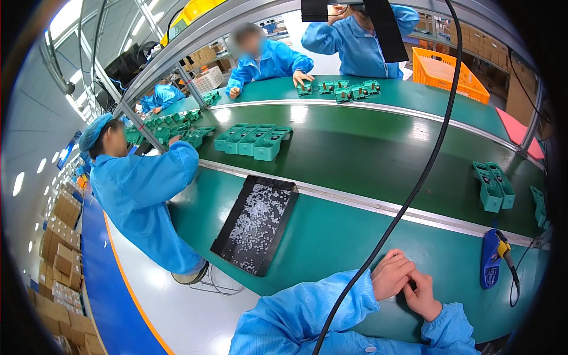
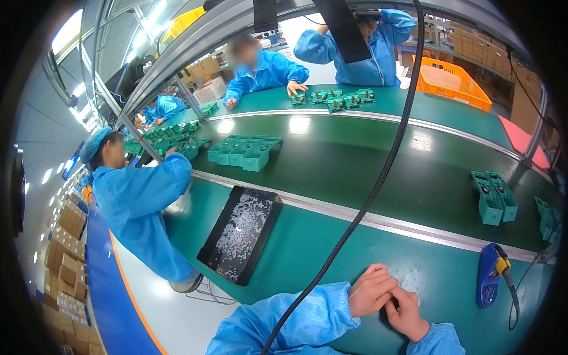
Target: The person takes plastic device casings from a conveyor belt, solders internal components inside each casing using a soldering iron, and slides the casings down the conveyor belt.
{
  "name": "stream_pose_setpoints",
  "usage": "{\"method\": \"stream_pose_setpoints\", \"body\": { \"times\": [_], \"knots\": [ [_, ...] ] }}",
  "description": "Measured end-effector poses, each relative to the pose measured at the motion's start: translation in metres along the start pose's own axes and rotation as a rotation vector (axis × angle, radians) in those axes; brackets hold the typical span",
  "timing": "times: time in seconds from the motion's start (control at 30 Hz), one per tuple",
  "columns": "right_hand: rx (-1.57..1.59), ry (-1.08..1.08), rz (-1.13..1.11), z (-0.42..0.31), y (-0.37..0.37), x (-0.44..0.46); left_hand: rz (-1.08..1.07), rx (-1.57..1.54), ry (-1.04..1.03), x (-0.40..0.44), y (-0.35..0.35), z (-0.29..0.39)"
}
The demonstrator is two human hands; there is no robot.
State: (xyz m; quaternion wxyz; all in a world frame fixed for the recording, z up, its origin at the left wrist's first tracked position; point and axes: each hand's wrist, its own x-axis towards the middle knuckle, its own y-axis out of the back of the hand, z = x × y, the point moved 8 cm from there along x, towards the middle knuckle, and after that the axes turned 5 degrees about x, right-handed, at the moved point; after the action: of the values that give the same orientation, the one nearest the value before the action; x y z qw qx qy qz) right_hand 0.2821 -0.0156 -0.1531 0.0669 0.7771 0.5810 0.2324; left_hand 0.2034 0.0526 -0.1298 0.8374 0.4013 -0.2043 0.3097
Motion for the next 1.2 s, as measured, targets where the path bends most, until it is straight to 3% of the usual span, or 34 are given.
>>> {"method": "stream_pose_setpoints", "body": {
  "times": [1.2],
  "knots": [
    [0.019,-0.018,0.004,0.0005,-0.0031,0.0015,0.015,-0.001,-0.001,-0.0011,0.0026,-0.0011]
  ]
}}
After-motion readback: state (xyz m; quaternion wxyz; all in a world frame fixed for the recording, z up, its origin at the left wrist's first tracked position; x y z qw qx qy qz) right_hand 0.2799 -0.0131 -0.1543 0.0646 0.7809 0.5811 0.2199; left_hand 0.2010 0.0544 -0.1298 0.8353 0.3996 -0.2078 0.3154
